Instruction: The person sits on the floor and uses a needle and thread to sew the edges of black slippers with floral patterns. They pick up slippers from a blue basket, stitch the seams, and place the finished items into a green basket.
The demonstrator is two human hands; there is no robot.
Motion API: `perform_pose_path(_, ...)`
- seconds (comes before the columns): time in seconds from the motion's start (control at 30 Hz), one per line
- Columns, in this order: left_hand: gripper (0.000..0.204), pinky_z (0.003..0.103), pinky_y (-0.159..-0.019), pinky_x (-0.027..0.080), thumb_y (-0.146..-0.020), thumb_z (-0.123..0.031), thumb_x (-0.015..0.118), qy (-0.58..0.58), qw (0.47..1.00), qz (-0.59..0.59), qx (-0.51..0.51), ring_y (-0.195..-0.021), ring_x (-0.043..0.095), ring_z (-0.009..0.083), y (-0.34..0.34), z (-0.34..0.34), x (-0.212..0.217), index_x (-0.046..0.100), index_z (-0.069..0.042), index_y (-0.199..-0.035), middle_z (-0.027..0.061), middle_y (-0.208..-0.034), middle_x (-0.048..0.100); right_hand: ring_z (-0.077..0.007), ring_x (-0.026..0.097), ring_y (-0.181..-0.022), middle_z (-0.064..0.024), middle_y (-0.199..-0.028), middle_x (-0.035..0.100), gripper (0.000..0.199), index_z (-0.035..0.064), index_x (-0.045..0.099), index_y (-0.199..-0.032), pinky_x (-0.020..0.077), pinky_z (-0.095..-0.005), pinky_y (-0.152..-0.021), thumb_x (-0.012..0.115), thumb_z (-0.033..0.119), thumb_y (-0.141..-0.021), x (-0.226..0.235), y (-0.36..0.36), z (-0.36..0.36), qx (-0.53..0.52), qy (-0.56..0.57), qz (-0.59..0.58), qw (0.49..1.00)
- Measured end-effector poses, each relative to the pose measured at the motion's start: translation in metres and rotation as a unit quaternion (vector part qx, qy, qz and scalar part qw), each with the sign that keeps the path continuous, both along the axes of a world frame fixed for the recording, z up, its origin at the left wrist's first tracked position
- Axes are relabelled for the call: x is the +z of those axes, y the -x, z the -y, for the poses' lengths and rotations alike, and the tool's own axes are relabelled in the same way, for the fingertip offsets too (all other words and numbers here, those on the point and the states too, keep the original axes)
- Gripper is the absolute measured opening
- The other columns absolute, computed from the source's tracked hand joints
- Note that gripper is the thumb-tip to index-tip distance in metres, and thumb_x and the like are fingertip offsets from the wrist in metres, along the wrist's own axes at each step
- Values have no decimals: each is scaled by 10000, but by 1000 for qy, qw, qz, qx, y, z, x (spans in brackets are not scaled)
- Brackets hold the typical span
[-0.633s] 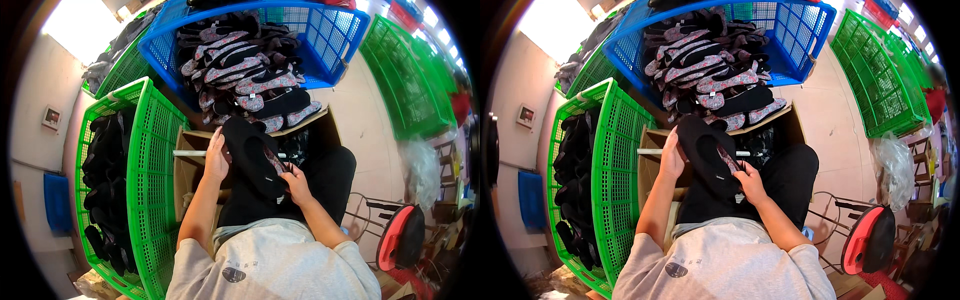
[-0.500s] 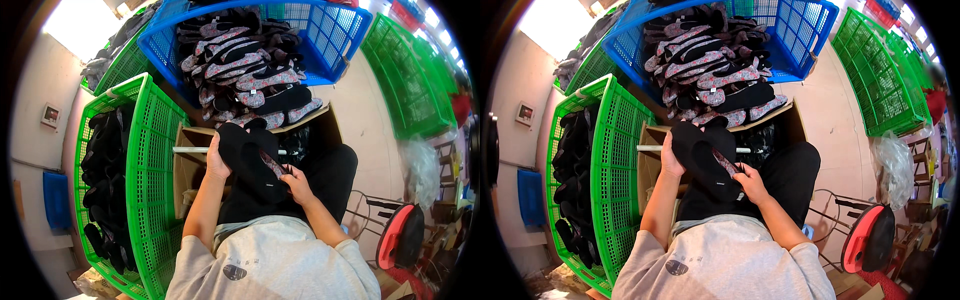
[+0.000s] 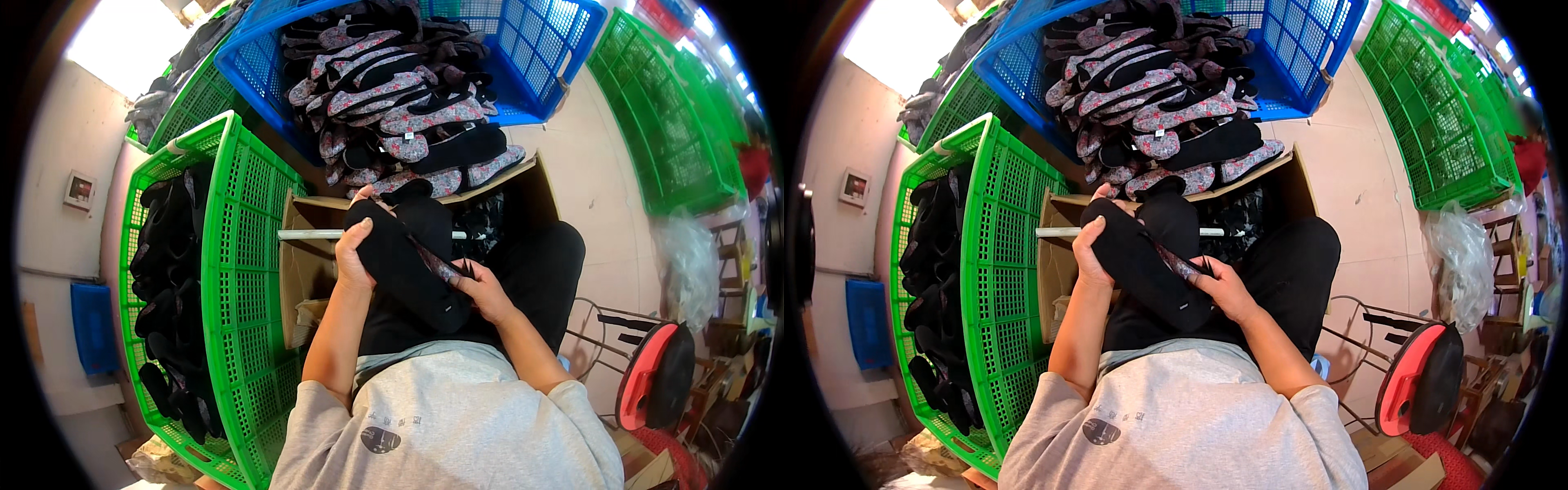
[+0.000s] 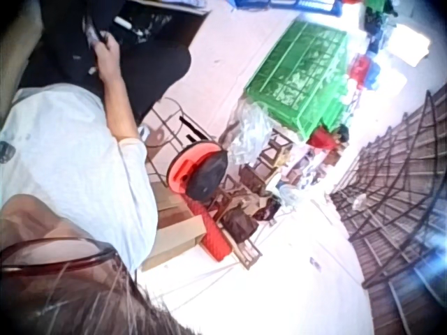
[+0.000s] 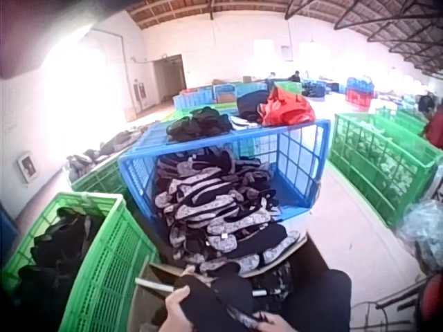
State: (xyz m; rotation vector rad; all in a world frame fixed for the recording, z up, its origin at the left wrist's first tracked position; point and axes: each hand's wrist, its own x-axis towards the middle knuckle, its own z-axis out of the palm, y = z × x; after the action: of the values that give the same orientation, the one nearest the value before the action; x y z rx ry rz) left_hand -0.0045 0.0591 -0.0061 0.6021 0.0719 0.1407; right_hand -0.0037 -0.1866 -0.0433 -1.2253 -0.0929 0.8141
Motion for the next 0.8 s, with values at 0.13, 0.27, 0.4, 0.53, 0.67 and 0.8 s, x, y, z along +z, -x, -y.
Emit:
perform_pose_path(0.13, 609, 419, -842, 557, -807, -122, 677, -49, 998, -47, -12, -889, 629, 259, 6, 10, 3, 424, -56, -1357, 102, -934, 608, -55, 563, -966, -14, -1055, 634, 298, 31, 617, -1175, 458, -242, -885, 693, 62, -889, 13, -8, -2, 21, 18, 53, 998)
perform_pose_path(0.27, 566, 392, -816, 570, -806, -118, 698, -46, 993, -107, -31, -918, 638, 249, 16, 35, 18, 478, -63, -1324, 100, -1002, 621, -63, 557, -913, -3, -1005, 630, 269, 24, 625, -1126, 462, -241, -832, 719, 84, -881, 18, -12, -7, 10, 105, 214, 971)
perform_pose_path(0.4, 554, 397, -930, 535, -831, -179, 689, -36, 994, -83, -69, -1059, 611, 253, 16, 49, 13, 488, -70, -1335, 123, -1130, 603, -73, 530, -789, -1, -817, 607, 189, 17, 604, -927, 454, -262, -708, 750, 121, -866, 9, -6, -17, -39, 99, 169, 980)
perform_pose_path(0.53, 550, 407, -961, 516, -844, -194, 683, -49, 990, -119, -63, -1097, 594, 267, 16, 54, 11, 486, -71, -1342, 139, -1184, 596, -131, 468, -661, -47, -660, 480, 310, 27, 482, -758, 401, -306, -603, 765, 117, -846, 0, 6, -17, -70, 189, 298, 933)
perform_pose_path(0.67, 460, 352, -898, 535, -872, -93, 651, -39, 987, -148, -54, -1040, 615, 230, 21, 59, 11, 517, -85, -1312, 116, -1164, 612, -244, 442, -635, -94, -644, 440, 341, 36, 437, -727, 382, -361, -614, 770, 74, -792, -3, 13, -14, -96, 228, 388, 888)
perform_pose_path(0.8, 417, 323, -848, 538, -885, -51, 625, -97, 979, -179, -26, -991, 623, 184, 21, 73, 23, 536, -81, -1291, 101, -1136, 625, -263, 449, -638, -102, -648, 453, 331, 42, 438, -708, 388, -373, -653, 766, 46, -752, 3, 16, -16, -114, 213, 359, 902)
